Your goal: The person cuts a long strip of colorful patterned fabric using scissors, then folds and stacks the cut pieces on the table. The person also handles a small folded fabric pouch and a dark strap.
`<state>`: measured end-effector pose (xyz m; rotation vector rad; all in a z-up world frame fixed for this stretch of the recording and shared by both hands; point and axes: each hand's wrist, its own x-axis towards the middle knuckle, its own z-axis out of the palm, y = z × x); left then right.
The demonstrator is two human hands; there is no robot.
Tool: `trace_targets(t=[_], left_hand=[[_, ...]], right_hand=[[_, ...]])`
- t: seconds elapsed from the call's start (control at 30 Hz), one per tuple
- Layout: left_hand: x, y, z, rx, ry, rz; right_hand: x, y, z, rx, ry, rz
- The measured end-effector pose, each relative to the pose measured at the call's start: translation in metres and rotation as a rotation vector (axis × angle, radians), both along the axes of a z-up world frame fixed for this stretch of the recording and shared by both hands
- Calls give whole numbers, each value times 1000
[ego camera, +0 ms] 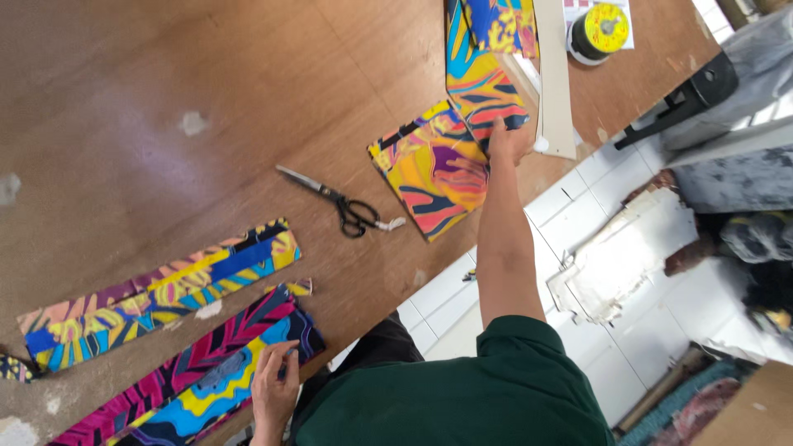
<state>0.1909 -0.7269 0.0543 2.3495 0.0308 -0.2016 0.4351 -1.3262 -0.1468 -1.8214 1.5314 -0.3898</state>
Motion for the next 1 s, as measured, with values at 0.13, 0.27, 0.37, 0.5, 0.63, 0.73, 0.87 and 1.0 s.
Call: trace_targets(t=[0.13, 0.27, 0.37, 0.5, 0.63, 0.73, 0.87, 1.0], left_hand=[[25, -35, -7, -37, 26, 60], [85, -68, -15, -337, 255, 121], [152, -103, -1, -993, 475, 43], [193, -134, 56, -2229, 792, -82], [198, -144, 115, -1714, 257, 76], [197, -127, 151, -1611, 93, 184], [202, -62, 180, -1821, -136, 300], [179, 27, 188, -1680, -313, 294]], right_hand=[[65, 14, 21, -220, -484, 44], [119, 151, 114, -9, -1384, 578], [66, 253, 202, -133, -1115, 1107], [-13, 293, 301, 535, -495, 1424], [-56, 280, 347, 205, -1039, 1595], [-86, 267, 344, 197, -1045, 1562], [-115, 247, 312, 315, -961, 1320], [-108, 227, 291, 654, -1025, 1090]])
